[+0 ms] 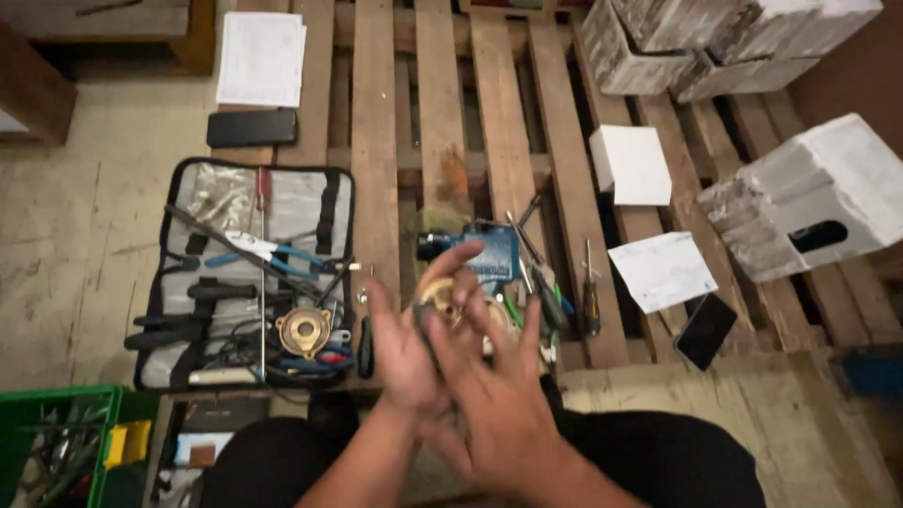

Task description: The person cleans a brass gear with a cloth, then places it into a blue gearbox housing. They rotate the gear inside the housing to check its fit and alignment, then remove it and repeat the process.

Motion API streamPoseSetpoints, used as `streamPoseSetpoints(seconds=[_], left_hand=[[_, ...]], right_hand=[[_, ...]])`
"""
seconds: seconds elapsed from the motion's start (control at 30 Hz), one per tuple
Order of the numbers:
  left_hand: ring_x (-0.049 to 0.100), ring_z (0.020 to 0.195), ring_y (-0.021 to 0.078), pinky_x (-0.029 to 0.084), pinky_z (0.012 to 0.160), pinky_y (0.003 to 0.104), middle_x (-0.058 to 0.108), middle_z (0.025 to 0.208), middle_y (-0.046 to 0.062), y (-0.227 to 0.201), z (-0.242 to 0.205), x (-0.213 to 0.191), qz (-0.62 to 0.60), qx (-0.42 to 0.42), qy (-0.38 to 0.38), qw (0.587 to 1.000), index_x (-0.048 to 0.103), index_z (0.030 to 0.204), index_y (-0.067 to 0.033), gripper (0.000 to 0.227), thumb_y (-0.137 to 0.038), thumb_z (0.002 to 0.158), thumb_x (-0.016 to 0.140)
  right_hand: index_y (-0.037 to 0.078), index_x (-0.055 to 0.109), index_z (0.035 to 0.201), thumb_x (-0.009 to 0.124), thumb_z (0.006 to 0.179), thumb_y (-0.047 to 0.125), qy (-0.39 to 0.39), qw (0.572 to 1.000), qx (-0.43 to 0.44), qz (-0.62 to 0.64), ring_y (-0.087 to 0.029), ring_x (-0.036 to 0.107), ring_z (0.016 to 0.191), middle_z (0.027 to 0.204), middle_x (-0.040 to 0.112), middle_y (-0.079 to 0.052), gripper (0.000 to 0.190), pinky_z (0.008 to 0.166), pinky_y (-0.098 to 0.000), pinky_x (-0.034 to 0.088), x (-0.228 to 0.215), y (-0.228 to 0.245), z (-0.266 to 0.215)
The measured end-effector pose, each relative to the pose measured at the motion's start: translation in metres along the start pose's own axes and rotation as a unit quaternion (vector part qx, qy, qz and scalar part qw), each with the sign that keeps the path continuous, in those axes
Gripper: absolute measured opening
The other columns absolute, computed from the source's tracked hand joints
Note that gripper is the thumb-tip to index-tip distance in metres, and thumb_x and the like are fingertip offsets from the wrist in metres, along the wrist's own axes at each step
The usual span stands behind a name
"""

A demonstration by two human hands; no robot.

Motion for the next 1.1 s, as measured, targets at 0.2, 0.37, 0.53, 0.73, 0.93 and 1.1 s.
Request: streamPoseSetpoints(seconds=[0.2,0.37,0.53,0.73,0.93,1.1], left_hand=[[0.065,0.079,0.014,0.054,0.071,0.026,0.064,0.087,0.004,0.006,0.003,-0.001,0.008,-0.013,0.013,1.0,0.051,0.139,0.0046,0.097,-0.078,0.091,0.034],[0.052,0.079,0.0149,0.042,0.074,0.028,0.054,0.087,0.005,-0.002,0.0,-0.002,0.021,0.009,0.015,1.0,0.048,0.14,0.0089,0.102,-0.078,0.09,0.033],[0.069,0.084,0.0154,0.046,0.11,0.054,0.068,0.085,0.004,0.01,-0.005,0.002,-0.003,-0.011,0.016,1.0,0.051,0.142,0.005,0.094,-0.074,0.095,0.031],[0.057,0.083,0.0127,0.045,0.074,0.025,0.056,0.09,0.003,0.009,0.0,-0.001,0.008,-0.008,0.033,0.999,0.046,0.144,0.008,0.099,-0.076,0.092,0.037],[0.051,0.081,0.0154,0.042,0.079,0.028,0.053,0.089,0.006,0.004,-0.003,-0.004,0.045,0.007,0.03,0.999,0.044,0.144,0.0094,0.104,-0.078,0.09,0.03],[0.073,0.092,0.02,0.06,0.081,0.031,0.071,0.101,0.008,0.014,0.003,-0.006,-0.044,-0.024,0.055,0.997,0.043,0.148,0.0077,0.098,-0.074,0.093,0.042]], right_hand=[[0.002,0.038,0.155,0.048,0.101,0.045,-0.034,0.999,-0.003,-0.002,-0.045,0.027,0.153,0.151,0.059,-0.009,0.07,0.116,-0.0806,0.0,-0.011,-0.004,0.013],[0.002,0.031,0.157,0.059,0.095,0.048,-0.004,0.999,-0.01,0.039,-0.042,0.028,0.153,0.152,0.06,-0.008,0.082,0.117,-0.0784,-0.004,-0.008,0.004,-0.001],[0.003,0.032,0.157,0.045,0.102,0.049,-0.033,0.999,0.003,0.03,-0.038,0.015,0.157,0.154,0.058,-0.011,0.073,0.121,-0.0753,-0.003,-0.011,0.001,0.001],[0.004,0.029,0.159,0.044,0.099,0.048,0.007,1.0,0.004,0.012,-0.044,0.024,0.155,0.159,0.051,-0.01,0.076,0.117,-0.0796,-0.003,-0.001,-0.008,0.0],[0.004,0.029,0.158,0.053,0.1,0.052,-0.001,0.999,0.005,0.049,-0.037,0.025,0.155,0.152,0.06,-0.005,0.08,0.119,-0.0768,-0.003,-0.004,-0.002,-0.007],[0.006,0.019,0.161,0.041,0.106,0.049,-0.023,1.0,0.0,0.021,-0.028,0.008,0.16,0.161,0.051,-0.005,0.074,0.124,-0.0735,-0.003,-0.005,-0.006,0.007]])
Point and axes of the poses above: each hand's wrist, its own z-axis towards the middle knuckle, its own x-axis out of the palm, y = z × x, the point moved 9 cm from there along z, towards the middle knuckle
